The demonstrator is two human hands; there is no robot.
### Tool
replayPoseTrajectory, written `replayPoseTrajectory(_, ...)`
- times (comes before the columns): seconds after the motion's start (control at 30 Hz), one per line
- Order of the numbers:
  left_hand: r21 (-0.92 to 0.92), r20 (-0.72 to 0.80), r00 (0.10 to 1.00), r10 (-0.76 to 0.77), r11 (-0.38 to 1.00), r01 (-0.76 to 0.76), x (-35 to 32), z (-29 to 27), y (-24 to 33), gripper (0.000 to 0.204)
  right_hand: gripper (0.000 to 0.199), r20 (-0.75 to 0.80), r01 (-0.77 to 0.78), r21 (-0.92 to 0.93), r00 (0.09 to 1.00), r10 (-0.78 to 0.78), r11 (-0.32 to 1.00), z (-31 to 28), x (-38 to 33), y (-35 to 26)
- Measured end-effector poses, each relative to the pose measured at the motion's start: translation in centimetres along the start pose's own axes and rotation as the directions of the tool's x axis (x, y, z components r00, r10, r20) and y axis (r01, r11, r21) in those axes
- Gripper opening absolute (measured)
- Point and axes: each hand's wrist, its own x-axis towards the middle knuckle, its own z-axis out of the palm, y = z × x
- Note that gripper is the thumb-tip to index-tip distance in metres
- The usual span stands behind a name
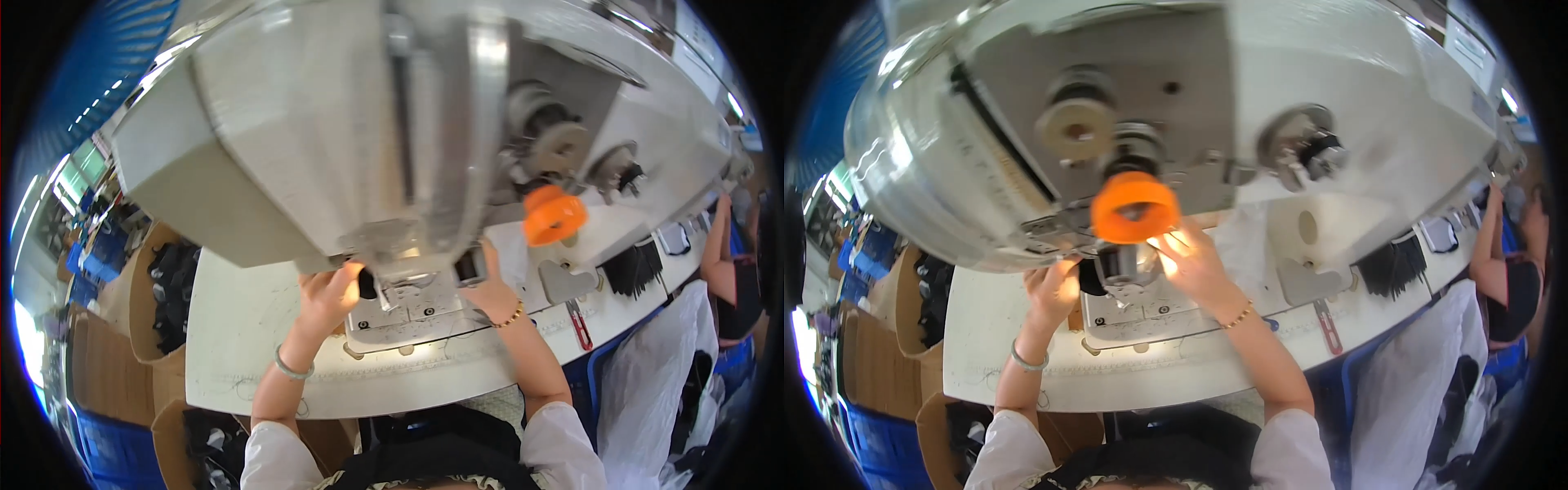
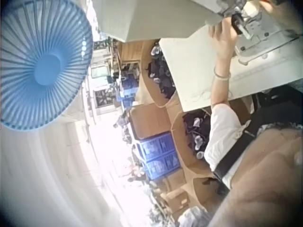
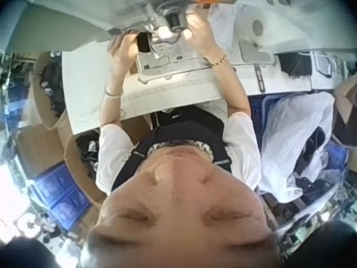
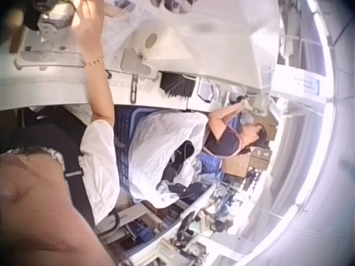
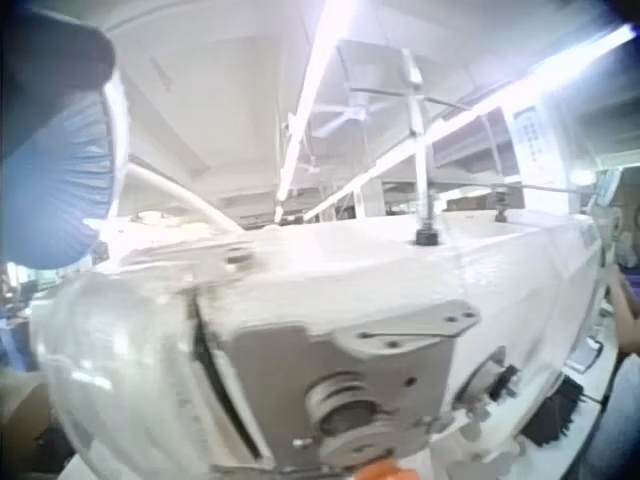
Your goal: The recorder is using an industrial sewing machine to stitch together black fabric or leather components to form parts of a shoe upper.
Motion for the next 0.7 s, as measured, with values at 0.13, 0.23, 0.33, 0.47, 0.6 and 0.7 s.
replayPoseTrajectory(0.13,0.004,-0.007,1.000,0.002,1.000,-0.002,-0.2,0.6,-0.8,0.027,0.037,-0.083,-0.245,0.091,0.964,0.253,0.965,1.5,-0.6,0.9)
replayPoseTrajectory(0.23,-0.008,0.015,0.995,-0.099,0.995,0.099,0.2,2.0,-2.0,0.024,0.045,-0.128,-0.210,0.021,0.969,0.211,0.977,3.0,-1.3,4.5)
replayPoseTrajectory(0.33,-0.004,0.268,0.843,-0.467,0.874,0.486,-0.6,3.2,-4.3,0.023,0.032,0.081,-0.382,-0.051,0.919,0.385,0.923,5.2,0.4,6.0)
replayPoseTrajectory(0.47,-0.272,0.001,0.886,-0.464,0.852,0.447,-1.6,4.8,-5.2,0.026,0.024,0.295,-0.512,-0.094,0.805,0.515,0.854,6.9,3.0,5.4)
replayPoseTrajectory(0.6,-0.463,-0.020,0.753,-0.658,0.674,0.576,-0.7,3.6,-3.3,0.029,0.023,0.334,-0.434,-0.096,0.834,0.439,0.896,7.2,5.8,5.7)
replayPoseTrajectory(0.7,-0.325,0.251,0.840,-0.481,0.776,0.541,0.0,2.9,-3.9,0.023,0.022,0.367,-0.381,-0.122,0.841,0.399,0.916,5.6,5.1,5.2)
